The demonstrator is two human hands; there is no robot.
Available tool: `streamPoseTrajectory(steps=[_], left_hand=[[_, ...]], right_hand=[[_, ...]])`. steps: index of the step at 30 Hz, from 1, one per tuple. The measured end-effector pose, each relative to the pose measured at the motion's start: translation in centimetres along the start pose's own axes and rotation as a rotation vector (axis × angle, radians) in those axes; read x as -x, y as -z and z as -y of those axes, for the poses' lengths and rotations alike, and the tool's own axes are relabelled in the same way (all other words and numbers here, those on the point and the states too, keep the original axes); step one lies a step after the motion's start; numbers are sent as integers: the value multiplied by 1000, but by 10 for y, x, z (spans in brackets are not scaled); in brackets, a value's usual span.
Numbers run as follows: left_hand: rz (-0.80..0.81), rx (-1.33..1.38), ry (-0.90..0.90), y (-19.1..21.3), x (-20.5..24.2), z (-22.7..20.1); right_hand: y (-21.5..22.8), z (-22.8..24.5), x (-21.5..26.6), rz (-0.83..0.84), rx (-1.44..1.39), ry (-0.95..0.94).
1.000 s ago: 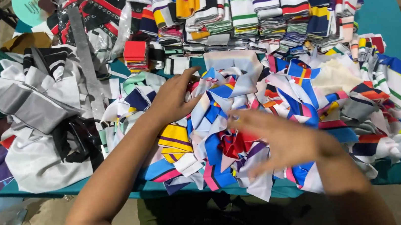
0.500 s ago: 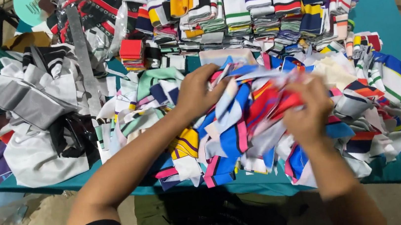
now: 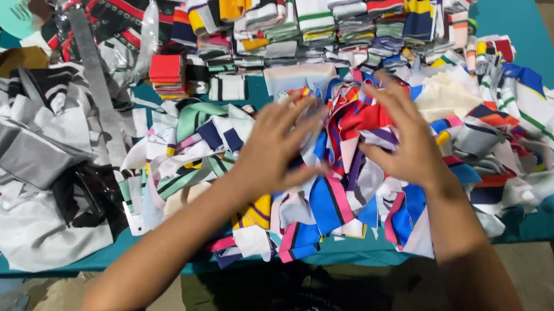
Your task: Organizing and stacking colorful fabric strips on a table in a sewing factory.
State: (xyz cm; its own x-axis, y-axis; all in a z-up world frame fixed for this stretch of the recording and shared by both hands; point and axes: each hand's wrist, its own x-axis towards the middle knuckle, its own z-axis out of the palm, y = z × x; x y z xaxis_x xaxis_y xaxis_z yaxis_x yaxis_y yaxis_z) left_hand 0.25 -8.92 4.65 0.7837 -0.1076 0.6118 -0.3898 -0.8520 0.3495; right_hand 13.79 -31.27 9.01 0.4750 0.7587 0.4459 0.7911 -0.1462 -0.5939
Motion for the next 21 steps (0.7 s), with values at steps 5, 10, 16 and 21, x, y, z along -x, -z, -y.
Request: streamPoseTrajectory(steps=[5,10,16,21], left_hand=[[337,-87,127,-15,27,-15],[361,-47,124,-22,23,1],[-4,5,33,1,0,-21],[-176,159,-174,-25,-34,-54]], right_hand=[[-18,-4,11,-98,135,115],[-51,-19,21,24,442,79],[0,-1,39,-145,294,96],[42,9,100,-328,606,-555]])
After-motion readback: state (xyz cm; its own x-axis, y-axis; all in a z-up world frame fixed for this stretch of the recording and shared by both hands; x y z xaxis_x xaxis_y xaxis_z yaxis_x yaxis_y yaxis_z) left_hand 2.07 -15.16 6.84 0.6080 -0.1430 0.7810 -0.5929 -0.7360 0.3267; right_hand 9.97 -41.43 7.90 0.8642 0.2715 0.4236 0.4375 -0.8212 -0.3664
